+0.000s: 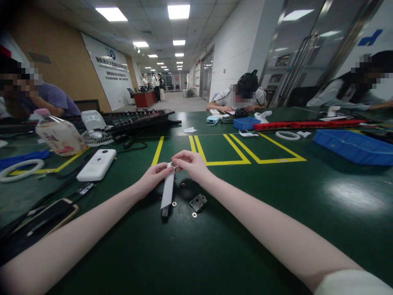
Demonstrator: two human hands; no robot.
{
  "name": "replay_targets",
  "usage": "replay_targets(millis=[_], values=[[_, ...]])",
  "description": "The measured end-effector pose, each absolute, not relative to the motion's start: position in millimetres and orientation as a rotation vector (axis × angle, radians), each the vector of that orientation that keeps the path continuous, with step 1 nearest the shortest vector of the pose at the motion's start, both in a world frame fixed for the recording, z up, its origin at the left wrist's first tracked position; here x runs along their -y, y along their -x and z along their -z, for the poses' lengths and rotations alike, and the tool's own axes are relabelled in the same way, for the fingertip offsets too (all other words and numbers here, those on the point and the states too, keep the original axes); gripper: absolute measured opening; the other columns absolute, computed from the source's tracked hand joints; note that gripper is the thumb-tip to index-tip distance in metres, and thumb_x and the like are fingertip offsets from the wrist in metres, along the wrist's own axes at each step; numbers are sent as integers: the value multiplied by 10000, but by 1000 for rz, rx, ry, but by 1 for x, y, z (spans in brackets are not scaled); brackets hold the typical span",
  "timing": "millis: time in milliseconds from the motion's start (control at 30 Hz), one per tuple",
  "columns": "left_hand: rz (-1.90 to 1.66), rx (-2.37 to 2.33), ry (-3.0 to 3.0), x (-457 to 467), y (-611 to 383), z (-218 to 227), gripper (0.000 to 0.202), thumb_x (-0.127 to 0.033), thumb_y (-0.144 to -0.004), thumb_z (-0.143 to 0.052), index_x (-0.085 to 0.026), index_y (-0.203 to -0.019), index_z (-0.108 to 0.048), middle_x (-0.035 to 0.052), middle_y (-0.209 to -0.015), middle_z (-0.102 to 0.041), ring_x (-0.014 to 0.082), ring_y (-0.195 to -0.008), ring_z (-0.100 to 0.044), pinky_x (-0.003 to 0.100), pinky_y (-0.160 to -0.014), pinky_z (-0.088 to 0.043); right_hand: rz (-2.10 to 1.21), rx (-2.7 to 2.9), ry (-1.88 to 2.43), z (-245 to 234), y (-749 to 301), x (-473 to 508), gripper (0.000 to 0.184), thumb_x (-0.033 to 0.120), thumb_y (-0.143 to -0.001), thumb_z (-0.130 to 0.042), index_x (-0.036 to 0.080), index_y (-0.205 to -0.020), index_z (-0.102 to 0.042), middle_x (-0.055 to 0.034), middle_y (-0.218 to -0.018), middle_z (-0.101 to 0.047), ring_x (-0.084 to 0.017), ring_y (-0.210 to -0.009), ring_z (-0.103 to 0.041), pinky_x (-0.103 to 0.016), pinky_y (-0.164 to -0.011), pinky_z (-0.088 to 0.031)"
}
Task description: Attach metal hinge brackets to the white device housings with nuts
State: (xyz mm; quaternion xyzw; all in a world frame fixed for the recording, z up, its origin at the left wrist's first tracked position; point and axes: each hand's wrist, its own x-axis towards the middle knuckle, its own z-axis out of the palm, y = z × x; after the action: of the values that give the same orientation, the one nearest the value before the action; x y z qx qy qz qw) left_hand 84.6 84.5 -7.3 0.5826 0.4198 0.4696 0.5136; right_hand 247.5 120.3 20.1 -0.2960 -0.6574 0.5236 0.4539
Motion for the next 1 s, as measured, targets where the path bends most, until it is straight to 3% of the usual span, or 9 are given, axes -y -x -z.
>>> replay_targets(millis=[133, 300, 800, 1000], values=[[-1131, -1007, -1390, -85, -85, 8, 440, -512, -708, -694, -125, -914, -651, 5, -740, -619, 122, -655, -535, 226, -583, -373, -1004, 1703, 727, -20, -249, -116, 131, 300, -774, -641, 177, -812, -624, 17, -697, -620, -96, -572, -564, -252, -585, -458], [-1131, -1002, -1381, -85, -85, 8, 448, -522, -696, -700, -122, -889, -637, -4, -711, -594, 120, -645, -526, 223, -583, -374, -625, 1878, 778, -17, -254, -112, 107, 268, -818, -603, 187, -835, -671, -21, -794, -667, -139, -749, -612, -272, -693, -476], [-1130, -992, -1419, -85, -85, 8, 420, -513, -715, -687, -127, -872, -645, -12, -665, -570, 109, -602, -507, 212, -543, -371, -442, 1977, 612, -11, -255, -109, 108, 261, -861, -559, 220, -830, -654, -45, -923, -683, -169, -889, -635, -330, -811, -519], [-1138, -1006, -1409, -84, -86, 6, 421, -512, -696, -701, -124, -850, -645, -17, -648, -570, 106, -596, -503, 213, -543, -375, -425, 1996, 576, -7, -255, -111, 121, 260, -874, -540, 217, -835, -646, -53, -942, -673, -160, -885, -630, -299, -754, -523]])
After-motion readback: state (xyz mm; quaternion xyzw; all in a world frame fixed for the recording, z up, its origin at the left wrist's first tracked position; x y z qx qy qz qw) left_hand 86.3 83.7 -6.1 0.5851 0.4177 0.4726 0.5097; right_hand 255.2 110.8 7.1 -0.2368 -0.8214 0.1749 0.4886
